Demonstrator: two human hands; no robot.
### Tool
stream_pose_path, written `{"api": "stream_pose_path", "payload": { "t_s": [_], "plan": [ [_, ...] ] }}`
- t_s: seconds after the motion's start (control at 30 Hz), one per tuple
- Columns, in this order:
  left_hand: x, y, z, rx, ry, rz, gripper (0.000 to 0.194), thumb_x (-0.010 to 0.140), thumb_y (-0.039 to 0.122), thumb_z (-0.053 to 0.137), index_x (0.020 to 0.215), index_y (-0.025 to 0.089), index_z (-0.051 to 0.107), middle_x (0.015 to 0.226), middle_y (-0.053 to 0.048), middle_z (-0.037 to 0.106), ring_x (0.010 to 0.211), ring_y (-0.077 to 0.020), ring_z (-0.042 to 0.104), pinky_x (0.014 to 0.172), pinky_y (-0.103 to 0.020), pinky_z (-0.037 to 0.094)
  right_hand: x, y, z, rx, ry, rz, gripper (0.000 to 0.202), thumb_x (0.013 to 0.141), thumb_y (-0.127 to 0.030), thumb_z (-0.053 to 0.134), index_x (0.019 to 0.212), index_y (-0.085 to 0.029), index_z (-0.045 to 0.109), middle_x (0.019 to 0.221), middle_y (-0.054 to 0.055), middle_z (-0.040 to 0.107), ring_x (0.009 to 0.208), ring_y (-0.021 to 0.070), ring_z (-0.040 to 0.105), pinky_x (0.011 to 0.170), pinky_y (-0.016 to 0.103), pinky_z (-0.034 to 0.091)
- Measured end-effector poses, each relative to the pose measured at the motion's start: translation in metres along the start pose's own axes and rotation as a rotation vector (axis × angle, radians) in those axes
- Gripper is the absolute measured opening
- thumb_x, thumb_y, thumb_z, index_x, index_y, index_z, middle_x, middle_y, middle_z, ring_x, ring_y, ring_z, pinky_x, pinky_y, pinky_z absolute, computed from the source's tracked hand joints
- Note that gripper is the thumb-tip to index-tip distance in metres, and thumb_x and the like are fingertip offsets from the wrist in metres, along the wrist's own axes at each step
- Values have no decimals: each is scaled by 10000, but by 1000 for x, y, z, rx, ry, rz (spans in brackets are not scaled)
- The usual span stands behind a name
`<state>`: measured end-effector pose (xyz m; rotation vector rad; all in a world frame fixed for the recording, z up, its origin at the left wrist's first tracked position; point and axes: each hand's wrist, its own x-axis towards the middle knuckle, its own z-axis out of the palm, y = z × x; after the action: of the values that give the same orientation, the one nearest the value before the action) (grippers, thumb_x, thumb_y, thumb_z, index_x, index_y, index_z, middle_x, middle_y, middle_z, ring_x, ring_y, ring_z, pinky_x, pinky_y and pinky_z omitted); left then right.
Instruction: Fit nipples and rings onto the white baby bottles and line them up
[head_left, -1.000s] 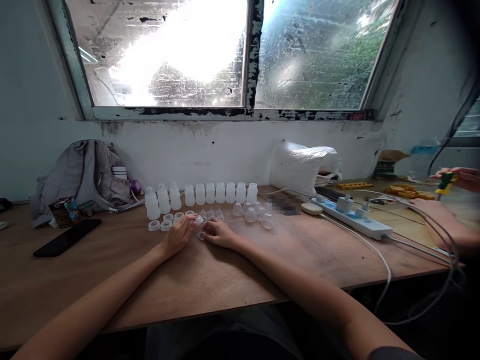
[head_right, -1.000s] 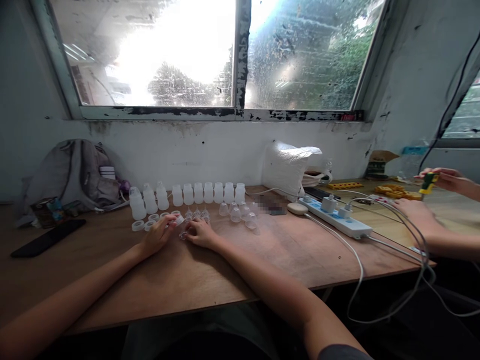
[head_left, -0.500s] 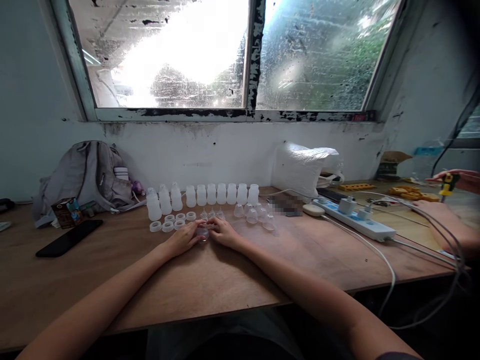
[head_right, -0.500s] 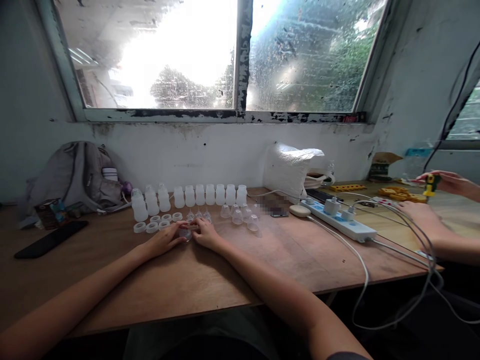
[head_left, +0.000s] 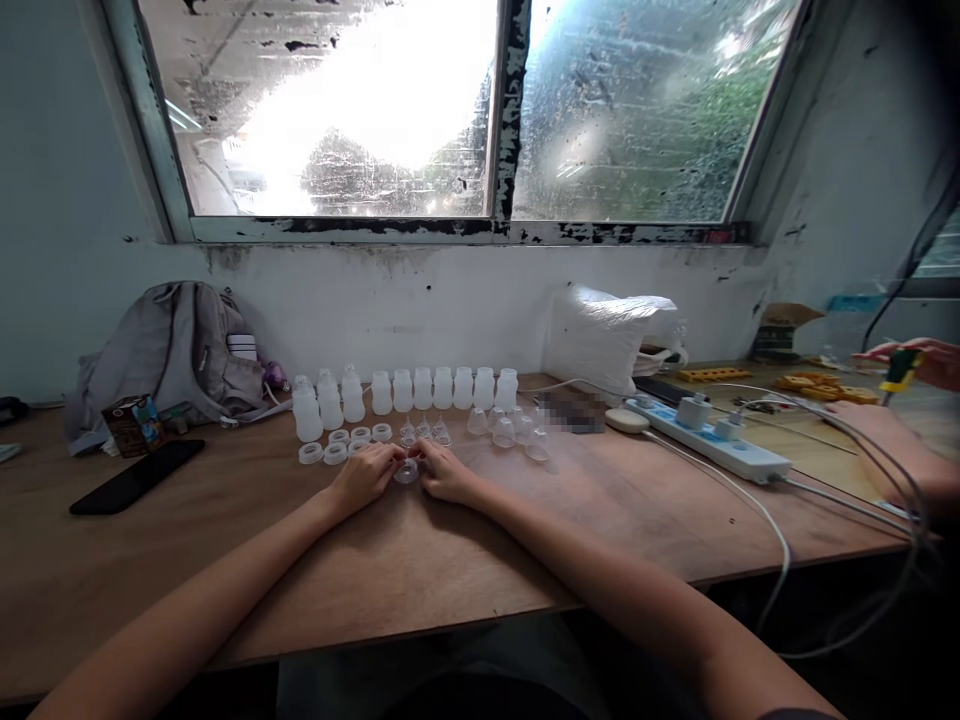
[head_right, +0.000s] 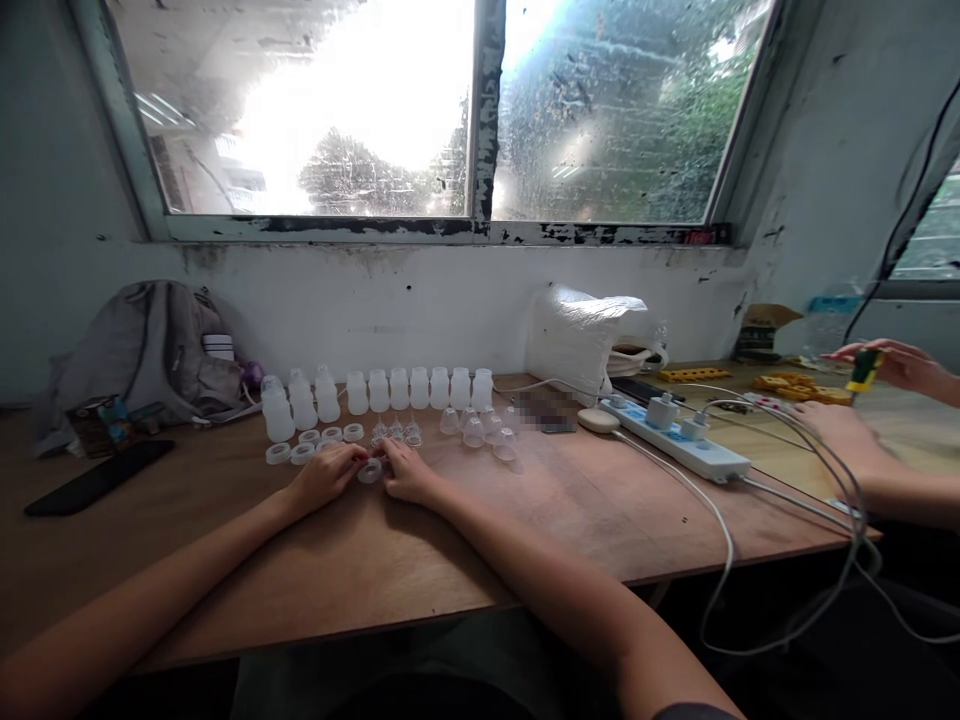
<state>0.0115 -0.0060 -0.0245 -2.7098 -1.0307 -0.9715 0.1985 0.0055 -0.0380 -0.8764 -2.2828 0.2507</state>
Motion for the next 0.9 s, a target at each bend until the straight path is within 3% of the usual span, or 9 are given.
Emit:
{"api": "stream_pose_path", "payload": {
  "t_s": [0.13,0.3,0.47,0.6,0.73,0.9],
  "plan": [
    [0,2,-1,-176,48,-124,163,838,290,373,856,189,501,793,-25,591,727,-143,559,681,-275,436,-1,-4,-1,27,0,-83,393,631,-73,492,1009,-172,452,983,69,528,932,182,474,814,301,363],
    [1,7,0,-443,59,-248,173,836,321,373,907,184,452,738,-13,609,670,-130,583,614,-248,457,1,-7,-2,64,67,-94,289,696,-46,404,945,-168,486,884,56,557,835,154,508,751,267,385],
    [-1,17,-3,-338,-10,-201,271,839,315,362,1070,187,425,681,10,622,549,-114,559,564,-233,435,2,-8,-1,23,124,-29,200,701,-70,411,844,-173,505,749,21,554,666,124,502,630,218,375],
    [-3,26,-5,-257,10,-204,303,834,321,365,1097,197,451,701,-2,642,548,-117,577,561,-228,441,1,-11,-2,4,158,59,196,709,-115,432,884,-185,488,659,-15,524,564,106,467,563,200,348],
    [-2,30,-2,-268,41,-247,361,758,372,492,1075,199,476,794,-28,648,573,-128,600,584,-248,478,1,-13,-3,-22,184,133,171,728,-166,439,893,-199,469,595,-39,482,517,100,445,531,194,326],
    [-4,32,-2,-361,20,-260,375,748,336,501,1095,192,484,789,-36,655,602,-137,616,595,-257,499,1,-12,-3,5,173,136,158,712,-183,453,869,-199,467,600,-38,492,513,95,436,524,193,320]
  ]
}}
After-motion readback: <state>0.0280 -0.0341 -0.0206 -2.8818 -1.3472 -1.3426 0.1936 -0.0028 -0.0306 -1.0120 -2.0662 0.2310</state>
